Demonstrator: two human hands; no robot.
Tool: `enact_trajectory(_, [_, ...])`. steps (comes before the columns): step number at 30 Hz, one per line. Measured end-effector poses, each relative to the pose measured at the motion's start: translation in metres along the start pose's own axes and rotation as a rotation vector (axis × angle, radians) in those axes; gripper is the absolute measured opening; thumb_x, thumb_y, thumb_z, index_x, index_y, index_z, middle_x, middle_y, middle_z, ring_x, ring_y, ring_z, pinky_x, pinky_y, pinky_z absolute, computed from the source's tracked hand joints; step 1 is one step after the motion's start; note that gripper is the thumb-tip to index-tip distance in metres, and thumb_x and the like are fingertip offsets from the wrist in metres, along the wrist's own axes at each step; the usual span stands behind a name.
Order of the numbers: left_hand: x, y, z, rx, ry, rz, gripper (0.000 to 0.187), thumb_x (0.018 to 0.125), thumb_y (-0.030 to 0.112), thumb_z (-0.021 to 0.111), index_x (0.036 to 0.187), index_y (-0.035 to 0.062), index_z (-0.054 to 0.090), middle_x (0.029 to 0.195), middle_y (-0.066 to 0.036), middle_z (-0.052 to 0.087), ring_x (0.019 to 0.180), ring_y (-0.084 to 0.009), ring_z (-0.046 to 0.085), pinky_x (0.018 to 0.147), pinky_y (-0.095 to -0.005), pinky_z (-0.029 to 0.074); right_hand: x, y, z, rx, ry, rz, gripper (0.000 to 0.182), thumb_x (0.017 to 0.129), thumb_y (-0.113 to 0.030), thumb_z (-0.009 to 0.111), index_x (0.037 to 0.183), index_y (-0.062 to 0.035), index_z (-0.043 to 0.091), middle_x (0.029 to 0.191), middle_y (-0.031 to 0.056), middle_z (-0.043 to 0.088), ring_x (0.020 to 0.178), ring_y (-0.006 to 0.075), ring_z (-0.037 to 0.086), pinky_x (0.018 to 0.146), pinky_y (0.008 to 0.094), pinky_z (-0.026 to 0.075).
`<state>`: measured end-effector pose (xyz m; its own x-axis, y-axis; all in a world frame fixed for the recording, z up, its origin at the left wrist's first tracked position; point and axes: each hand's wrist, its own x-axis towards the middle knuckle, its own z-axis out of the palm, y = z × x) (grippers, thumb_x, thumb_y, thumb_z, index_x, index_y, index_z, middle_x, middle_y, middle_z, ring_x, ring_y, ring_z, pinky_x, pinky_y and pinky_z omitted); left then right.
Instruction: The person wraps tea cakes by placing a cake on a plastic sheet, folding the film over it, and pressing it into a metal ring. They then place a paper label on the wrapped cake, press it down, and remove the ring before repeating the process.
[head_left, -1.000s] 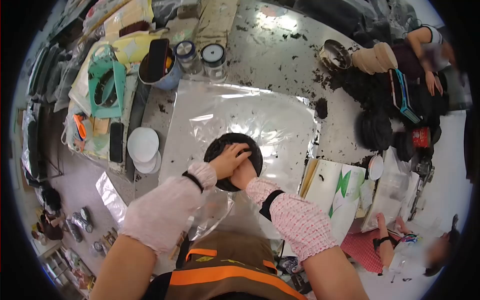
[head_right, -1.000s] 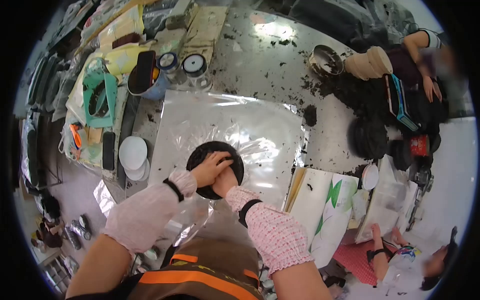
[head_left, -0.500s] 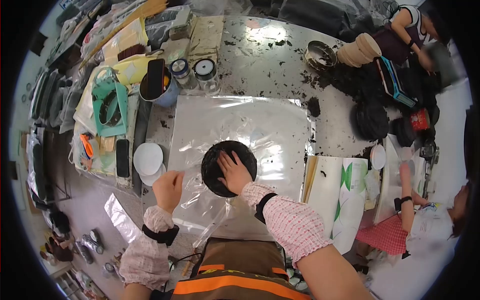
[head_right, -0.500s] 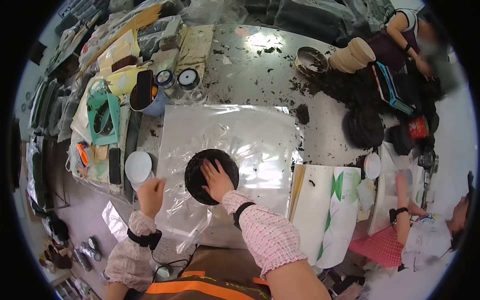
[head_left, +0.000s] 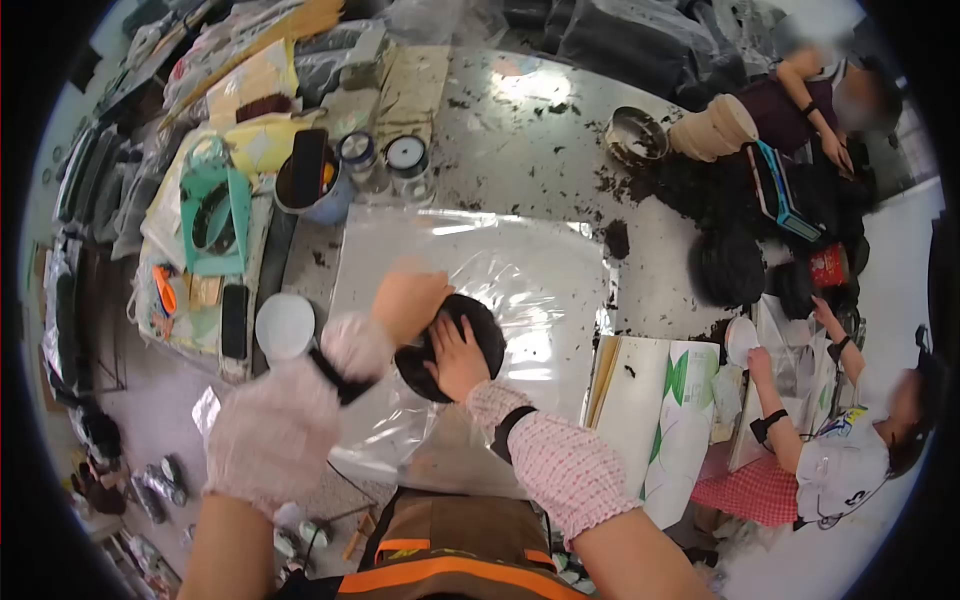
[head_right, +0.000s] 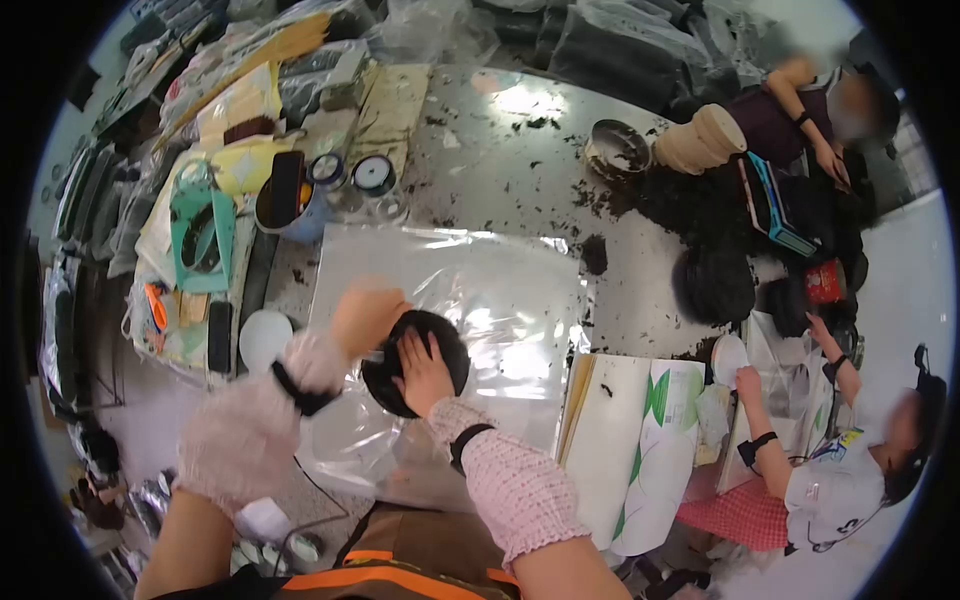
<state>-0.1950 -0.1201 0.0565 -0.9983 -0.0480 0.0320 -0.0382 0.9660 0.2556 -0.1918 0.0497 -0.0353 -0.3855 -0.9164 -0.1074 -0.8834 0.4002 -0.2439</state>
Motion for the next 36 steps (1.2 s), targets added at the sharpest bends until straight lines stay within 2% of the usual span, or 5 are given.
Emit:
enact_trajectory(16, [-0.248,0.149,0.019,-0.825,-0.092,0.271,0.023,0.083,0.021,0.068,0.096,0.0032,0.064,0.096,-0.014,0.065,0.090,-0.0324,0.064,0.078,-0.0390,0.053,-0.003,-0.006,-0.004,0.253,0.116,-0.028,0.051,0.088,-0.022,0.061,0.131,0.0046,0.052,0.133,0.0217,0.054,0.130,0.0364,0.046,0.113,0.0517,0.031])
enact_trajectory(21, [-0.224,0.085,0.065,-0.453,0.004,0.106,0.033,0.085,0.028,0.072,0.108,0.0054,0.068,0.106,-0.017,0.065,0.107,-0.0367,0.061,0.096,-0.0435,0.048,-0.128,-0.142,-0.045,0.810,0.108,-0.736,0.022,0.080,-0.014,0.064,0.099,-0.0013,0.063,0.102,0.0143,0.061,0.106,0.0311,0.059,0.093,0.0432,0.048])
enact_trajectory(25, [-0.138,0.053,0.051,-0.133,0.426,0.113,0.037,0.085,0.033,0.073,0.110,0.0060,0.067,0.104,-0.016,0.066,0.106,-0.0384,0.061,0.096,-0.0447,0.047,-0.164,-0.109,0.049,0.504,0.172,-0.273,0.033,0.084,-0.027,0.066,0.104,-0.0005,0.067,0.114,0.0140,0.062,0.110,0.0307,0.060,0.095,0.0423,0.049])
enact_trajectory(32, [-0.105,0.070,0.084,-0.381,-0.031,-0.357,0.033,0.079,0.014,0.071,0.109,0.0111,0.058,0.085,-0.010,0.065,0.083,-0.0356,0.062,0.080,-0.0462,0.048,-0.156,0.005,-0.066,0.332,-0.568,0.345,0.032,0.081,-0.014,0.066,0.112,-0.0081,0.068,0.115,0.0155,0.067,0.112,0.0289,0.060,0.090,0.0381,0.052])
enact_trajectory(36, [-0.130,0.041,0.114,-0.512,0.161,-0.352,0.047,0.073,0.015,0.077,0.116,0.0076,0.057,0.114,-0.015,0.061,0.101,-0.0368,0.058,0.087,-0.0460,0.046,-0.098,0.000,-0.041,0.494,0.081,0.295,0.033,0.077,0.000,0.061,0.109,-0.0076,0.067,0.108,0.0135,0.066,0.106,0.0318,0.060,0.086,0.0419,0.051])
